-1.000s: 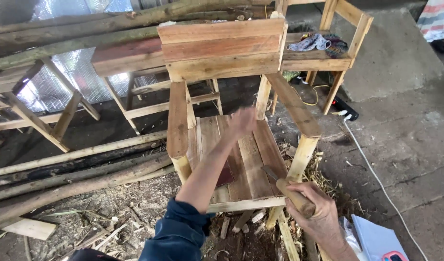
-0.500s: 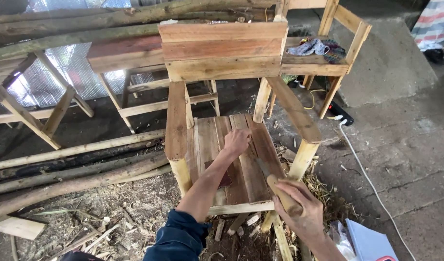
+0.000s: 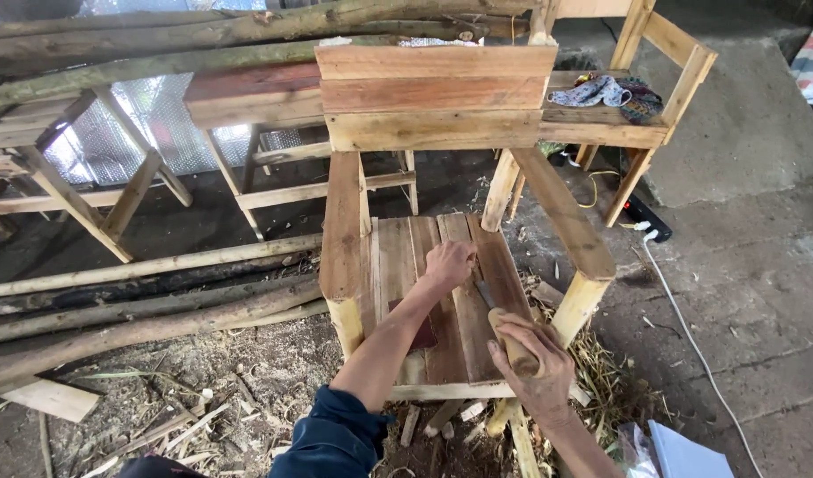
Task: Sanding the surfaces of a handmade wooden chair using sandpaper and a wooden block to smooth the wood.
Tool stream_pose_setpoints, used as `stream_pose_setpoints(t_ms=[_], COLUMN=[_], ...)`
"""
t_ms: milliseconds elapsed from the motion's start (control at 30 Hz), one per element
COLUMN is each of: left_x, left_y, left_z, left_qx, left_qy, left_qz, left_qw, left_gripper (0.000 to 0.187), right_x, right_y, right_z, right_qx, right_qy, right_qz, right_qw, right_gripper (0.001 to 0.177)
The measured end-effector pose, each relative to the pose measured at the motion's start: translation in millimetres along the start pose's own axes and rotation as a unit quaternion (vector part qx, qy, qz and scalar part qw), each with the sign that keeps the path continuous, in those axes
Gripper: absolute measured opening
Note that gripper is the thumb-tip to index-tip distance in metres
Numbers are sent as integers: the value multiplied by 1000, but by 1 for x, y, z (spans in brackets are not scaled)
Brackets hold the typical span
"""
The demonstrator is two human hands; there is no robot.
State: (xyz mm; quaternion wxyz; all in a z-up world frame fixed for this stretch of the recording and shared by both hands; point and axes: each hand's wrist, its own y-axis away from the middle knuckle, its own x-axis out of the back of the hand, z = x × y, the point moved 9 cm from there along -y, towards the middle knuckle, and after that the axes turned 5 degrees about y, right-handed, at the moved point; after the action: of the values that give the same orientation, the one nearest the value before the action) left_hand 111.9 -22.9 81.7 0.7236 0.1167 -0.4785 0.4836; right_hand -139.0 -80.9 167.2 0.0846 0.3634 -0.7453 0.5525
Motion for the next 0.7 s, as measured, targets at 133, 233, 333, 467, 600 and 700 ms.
stream_pose_setpoints(t_ms=[133, 233, 333, 467, 600, 700], left_x=[-3, -6, -11, 74, 193, 175], left_y=[2, 0, -4, -38, -64, -73], left_z=[-2, -5, -10, 23, 79, 125], left_qx=[9, 4, 12, -36, 14, -66], left_qy=[-5, 19, 61, 313, 290, 66], left_qz=[-13, -3, 26, 219, 345, 151], left_qw=[1000, 1000, 998, 924, 893, 984], left_gripper=[9, 13, 15, 17, 19, 56], right_x=[-10, -16, -18, -13, 1, -15], right_y=[0, -2, -4, -12, -27, -14], right_z=[1, 3, 8, 2, -10, 11], right_qx=[11, 10, -3, -11, -4, -36], right_qy=[-33, -91, -125, -134, -134, -142], right_qz=[-5, 1, 20, 4, 12, 0], right_qw=[999, 996, 992, 991, 991, 989], right_gripper=[24, 22, 18, 22, 20, 30])
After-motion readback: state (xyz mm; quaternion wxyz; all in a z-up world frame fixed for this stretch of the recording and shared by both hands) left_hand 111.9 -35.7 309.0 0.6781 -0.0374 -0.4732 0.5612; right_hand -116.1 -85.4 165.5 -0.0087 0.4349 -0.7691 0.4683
